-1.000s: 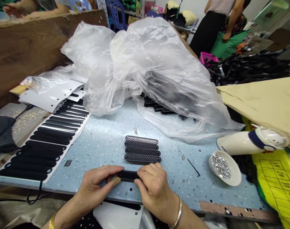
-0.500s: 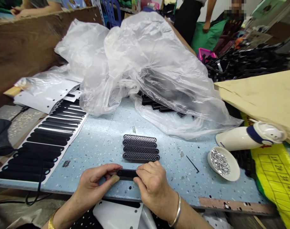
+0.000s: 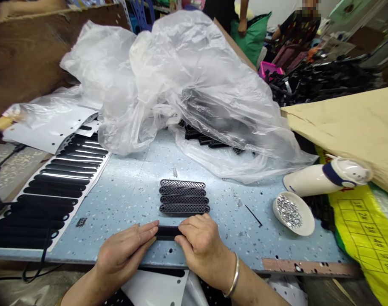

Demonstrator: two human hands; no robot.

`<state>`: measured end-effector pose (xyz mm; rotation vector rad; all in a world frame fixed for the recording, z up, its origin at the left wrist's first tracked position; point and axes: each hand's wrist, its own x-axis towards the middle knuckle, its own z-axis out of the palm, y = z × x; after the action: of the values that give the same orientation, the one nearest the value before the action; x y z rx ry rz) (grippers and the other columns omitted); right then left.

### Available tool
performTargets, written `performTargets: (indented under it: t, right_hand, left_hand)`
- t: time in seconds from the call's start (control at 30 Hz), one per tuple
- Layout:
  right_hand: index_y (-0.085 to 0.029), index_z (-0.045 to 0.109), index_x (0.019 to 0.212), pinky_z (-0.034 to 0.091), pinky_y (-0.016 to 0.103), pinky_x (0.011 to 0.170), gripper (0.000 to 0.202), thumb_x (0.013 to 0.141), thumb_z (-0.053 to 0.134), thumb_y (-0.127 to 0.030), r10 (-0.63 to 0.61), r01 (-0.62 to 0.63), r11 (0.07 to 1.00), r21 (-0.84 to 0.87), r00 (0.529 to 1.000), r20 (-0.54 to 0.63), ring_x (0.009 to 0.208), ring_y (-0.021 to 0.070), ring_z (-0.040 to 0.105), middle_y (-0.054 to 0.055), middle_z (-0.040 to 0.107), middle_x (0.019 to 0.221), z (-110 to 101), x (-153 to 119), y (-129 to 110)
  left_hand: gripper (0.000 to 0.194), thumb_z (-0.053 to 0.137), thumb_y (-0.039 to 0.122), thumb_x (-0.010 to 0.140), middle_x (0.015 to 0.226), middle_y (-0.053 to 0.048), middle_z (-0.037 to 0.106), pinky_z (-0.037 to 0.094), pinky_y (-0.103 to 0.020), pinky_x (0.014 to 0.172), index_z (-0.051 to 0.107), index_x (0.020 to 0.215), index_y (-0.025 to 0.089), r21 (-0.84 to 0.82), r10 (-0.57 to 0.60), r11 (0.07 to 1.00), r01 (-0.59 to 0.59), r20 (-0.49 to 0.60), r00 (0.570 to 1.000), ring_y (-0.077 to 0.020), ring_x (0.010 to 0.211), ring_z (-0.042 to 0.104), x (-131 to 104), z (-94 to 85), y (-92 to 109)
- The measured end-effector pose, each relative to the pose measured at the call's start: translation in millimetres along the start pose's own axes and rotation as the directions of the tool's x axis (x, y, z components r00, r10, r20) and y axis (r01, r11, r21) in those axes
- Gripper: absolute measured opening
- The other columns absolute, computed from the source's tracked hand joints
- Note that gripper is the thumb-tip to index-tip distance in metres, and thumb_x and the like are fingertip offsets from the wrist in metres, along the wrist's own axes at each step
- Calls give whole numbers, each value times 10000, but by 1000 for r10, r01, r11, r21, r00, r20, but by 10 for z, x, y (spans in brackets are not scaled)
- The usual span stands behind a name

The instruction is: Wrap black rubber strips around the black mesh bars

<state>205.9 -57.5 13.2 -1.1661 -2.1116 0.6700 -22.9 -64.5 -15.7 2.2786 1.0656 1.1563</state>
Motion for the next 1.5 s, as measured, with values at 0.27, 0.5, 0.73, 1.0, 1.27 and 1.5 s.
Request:
performTargets:
  t: [0.27, 0.5, 0.73, 1.0, 1.27, 1.5]
  right_hand:
    - [-111, 715, 1003, 554, 301, 724, 141, 894, 630, -137, -16, 2, 987, 158, 996, 83, 801, 186, 661, 101, 712, 902, -111, -66, 136]
    - [-138, 706, 1087, 567, 302, 786, 211, 901, 611, -108, -11, -11, 976, 215, 995, 99, 875, 180, 659, 98, 712, 1004, -123, -124, 181]
    - [-119, 714, 1066, 578, 305, 773, 197, 895, 615, -109, -33, 14, 975, 222, 996, 82, 870, 186, 670, 117, 716, 986, -138, -133, 205]
    - [-165, 721, 987, 575, 294, 617, 255, 738, 754, -123, 301, -282, 952, 118, 935, -189, 683, 173, 657, 55, 716, 830, -414, -535, 305]
    - [-166, 711, 1043, 556, 288, 594, 308, 735, 699, -143, 354, -313, 933, 180, 889, -290, 692, 168, 638, 54, 690, 835, -172, -587, 230]
    - [-154, 722, 1019, 514, 260, 559, 364, 657, 742, -117, 330, -304, 942, 144, 916, -228, 649, 155, 626, 32, 679, 769, -131, -511, 253]
  left_hand:
    - [205, 539, 86, 915, 997, -119, 768, 624, -287, 724, 685, 1049, 139, 28, 37, 999, -37, 18, 999, -181, 821, 751, 7, -6, -32]
    - [187, 539, 107, 924, 980, -111, 773, 619, -259, 695, 683, 1039, 142, 33, 41, 999, -42, 27, 999, -173, 824, 753, 50, -4, -46]
    - [183, 546, 143, 931, 1000, -90, 775, 627, -282, 738, 683, 1049, 173, 96, 26, 995, -31, 52, 998, -177, 844, 757, 4, -19, -63]
    - [206, 565, 160, 906, 1006, -50, 777, 631, -244, 770, 677, 1073, 206, 62, -32, 998, 26, 91, 995, -167, 883, 752, 33, -42, -61]
    - [292, 596, 231, 893, 1055, -49, 763, 634, -277, 775, 643, 1180, 220, 94, -95, 992, 88, 73, 993, -174, 838, 752, -13, -40, -85]
    - [217, 646, 158, 855, 1025, -138, 742, 555, -424, 763, 679, 1068, 132, 282, 268, 923, -260, 14, 963, -274, 912, 675, 302, 87, 260]
